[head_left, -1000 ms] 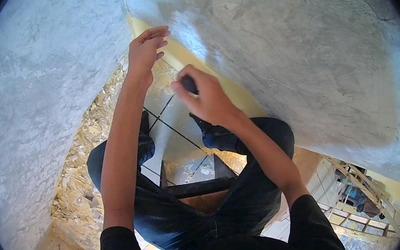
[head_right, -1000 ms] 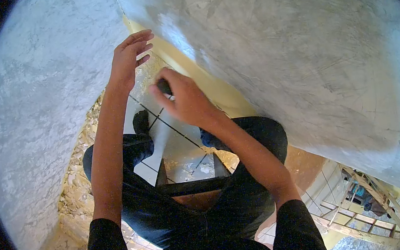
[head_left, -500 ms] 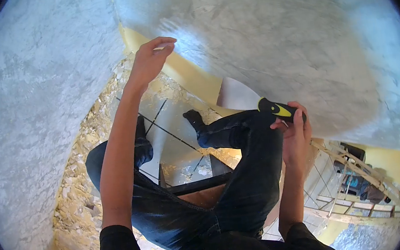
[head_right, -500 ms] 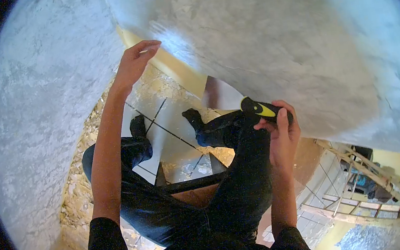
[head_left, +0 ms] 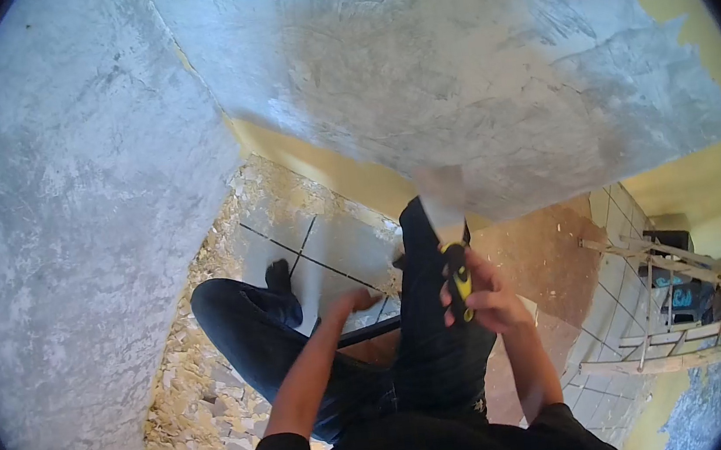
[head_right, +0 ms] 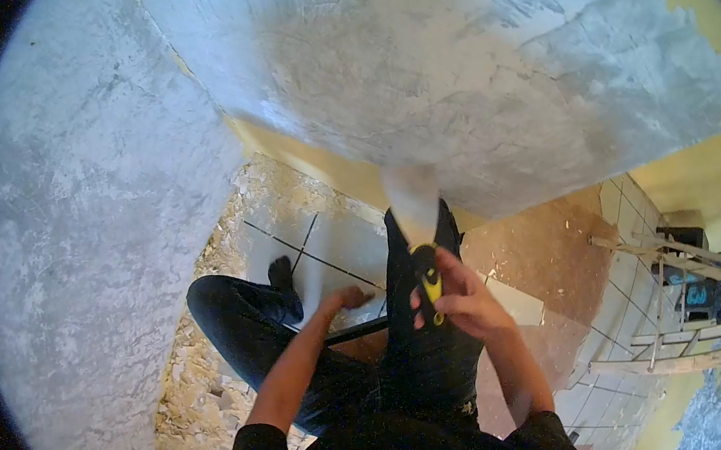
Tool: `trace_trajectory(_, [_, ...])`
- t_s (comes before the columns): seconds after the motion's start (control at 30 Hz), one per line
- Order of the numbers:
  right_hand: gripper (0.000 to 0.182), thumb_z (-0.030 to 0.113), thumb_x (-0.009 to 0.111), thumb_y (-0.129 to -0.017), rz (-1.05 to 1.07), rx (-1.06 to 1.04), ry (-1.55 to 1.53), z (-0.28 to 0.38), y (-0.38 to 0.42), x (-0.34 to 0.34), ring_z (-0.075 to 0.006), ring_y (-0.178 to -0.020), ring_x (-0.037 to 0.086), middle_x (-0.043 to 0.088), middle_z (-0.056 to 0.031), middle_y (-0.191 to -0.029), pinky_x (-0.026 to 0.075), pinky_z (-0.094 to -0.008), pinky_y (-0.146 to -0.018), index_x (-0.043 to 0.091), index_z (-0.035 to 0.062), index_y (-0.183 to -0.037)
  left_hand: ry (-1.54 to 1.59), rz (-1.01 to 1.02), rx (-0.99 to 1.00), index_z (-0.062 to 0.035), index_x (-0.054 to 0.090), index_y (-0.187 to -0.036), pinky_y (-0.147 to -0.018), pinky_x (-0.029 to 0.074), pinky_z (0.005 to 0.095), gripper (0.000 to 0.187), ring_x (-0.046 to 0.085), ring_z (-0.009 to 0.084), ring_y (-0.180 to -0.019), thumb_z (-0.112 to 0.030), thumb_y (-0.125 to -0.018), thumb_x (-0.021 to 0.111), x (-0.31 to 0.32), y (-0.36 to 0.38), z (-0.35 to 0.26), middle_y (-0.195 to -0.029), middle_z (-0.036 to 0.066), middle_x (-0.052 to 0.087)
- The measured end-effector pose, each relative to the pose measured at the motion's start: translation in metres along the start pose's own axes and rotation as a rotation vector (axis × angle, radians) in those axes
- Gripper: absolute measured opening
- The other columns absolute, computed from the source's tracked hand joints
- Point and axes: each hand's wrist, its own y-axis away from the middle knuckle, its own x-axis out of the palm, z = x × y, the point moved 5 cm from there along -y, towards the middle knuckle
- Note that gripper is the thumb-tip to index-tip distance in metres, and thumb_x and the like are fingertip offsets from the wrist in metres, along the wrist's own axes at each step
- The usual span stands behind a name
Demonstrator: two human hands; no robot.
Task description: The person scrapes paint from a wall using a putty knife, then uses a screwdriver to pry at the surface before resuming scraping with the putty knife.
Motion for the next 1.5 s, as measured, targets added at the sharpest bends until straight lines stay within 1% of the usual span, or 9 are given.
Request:
trace_trajectory(0.07, [0.073,-0.001,0.063,-0.07,0.066,0.097,-0.11,-0.015,-0.014,0.015,-0.0237,-0.081,0.059,0.047,-0.0127,-0.108,0.056,-0.0374,-0.062,0.032,0.0045,-0.136,0.406,0.218,-0.011,-0.0004,0.059,-0.122,-0.082,0.051,0.048,0.08,0.061,0.0371,-0.104,-0.069,-0.091,0.03,0.063,-0.034,0.015,-0.11,0.015,0.066])
trace_trajectory(0.13, [0.068,-0.002,0.061,-0.07,0.081,0.148,-0.076,-0.027,-0.035,0.017,-0.0232,-0.08,0.059,0.047,-0.0131,-0.109,0.055,-0.0369,-0.06,0.035,0.0061,-0.132,0.28,0.097,0.008,-0.0004,0.062,-0.117,-0.095,0.044,0.0479,0.076,0.06,0.0363,-0.109,-0.064,-0.094,0.028,0.077,-0.03,0.0,-0.121,0.016,0.063])
trace_trajectory(0.33, [0.037,0.008,0.063,-0.089,0.022,0.259,0.505,-0.075,-0.159,-0.013,-0.0086,-0.054,0.051,0.051,-0.003,-0.082,0.045,-0.0246,-0.045,0.042,0.006,-0.12,0.436,-0.01,0.112,0.0018,0.066,-0.107,-0.096,0.044,0.0461,0.065,0.057,0.0425,-0.109,-0.054,-0.095,0.034,0.069,0.008,-0.035,-0.114,0.027,0.061])
trace_trajectory(0.57, [0.033,0.005,0.06,-0.09,-0.122,0.421,0.603,-0.137,-0.227,-0.05,-0.0081,-0.046,0.048,0.049,-0.0007,-0.07,0.041,-0.0255,-0.039,0.044,0.0028,-0.119,0.566,0.106,0.033,0.0018,0.068,-0.1,-0.096,0.045,0.0479,0.057,0.06,0.0422,-0.104,-0.045,-0.096,0.035,0.083,0.031,-0.037,-0.108,0.027,0.064])
trace_trajectory(0.77, [0.035,0.009,0.062,-0.089,-0.119,0.501,0.866,-0.134,-0.23,-0.047,-0.0078,-0.045,0.048,0.05,-0.0017,-0.068,0.041,-0.0254,-0.039,0.044,0.0005,-0.118,0.369,0.07,0.352,0.0007,0.068,-0.098,-0.088,0.049,0.0488,0.052,0.063,0.0411,-0.099,-0.045,-0.091,0.044,0.13,0.013,-0.117,-0.102,0.025,0.066])
trace_trajectory(0.97, [0.04,0.013,0.062,-0.088,0.0,0.384,1.003,-0.149,-0.212,-0.07,-0.0082,-0.048,0.05,0.053,-0.0029,-0.072,0.042,-0.0257,-0.042,0.045,0.0003,-0.122,1.311,-0.049,0.105,-0.0022,0.067,-0.092,-0.081,0.051,0.0502,0.052,0.065,0.0411,-0.094,-0.051,-0.079,0.058,0.227,-0.045,-0.169,-0.097,0.024,0.067])
trace_trajectory(1.07, [0.042,0.015,0.062,-0.088,-0.023,0.452,1.002,-0.141,-0.204,-0.073,-0.0081,-0.049,0.051,0.055,-0.0036,-0.074,0.043,-0.0261,-0.044,0.045,0.0007,-0.124,0.961,-0.326,0.139,-0.0028,0.065,-0.094,-0.081,0.05,0.05,0.051,0.064,0.0406,-0.094,-0.051,-0.08,0.057,0.286,-0.092,-0.205,-0.094,0.023,0.067])
trace_trajectory(1.33, [0.067,0.026,0.067,-0.087,0.023,0.332,1.243,-0.118,-0.159,-0.097,-0.0186,-0.073,0.063,0.065,-0.015,-0.091,0.051,-0.0318,-0.068,0.038,-0.0129,-0.133,0.781,-0.025,0.263,-0.004,0.063,-0.103,-0.082,0.049,0.0497,0.047,0.063,0.0416,-0.097,-0.046,-0.085,0.053,0.203,-0.036,-0.2,-0.097,0.024,0.066])
trace_trajectory(1.5, [0.053,0.024,0.066,-0.087,0.028,0.269,1.211,-0.098,-0.132,-0.104,-0.0215,-0.082,0.064,0.066,-0.0159,-0.09,0.049,-0.0335,-0.076,0.046,-0.0054,-0.126,0.699,0.012,0.244,-0.0022,0.064,-0.106,-0.083,0.048,0.0493,0.048,0.062,0.0421,-0.1,-0.044,-0.086,0.053,0.2,-0.045,-0.2,-0.105,0.025,0.065])
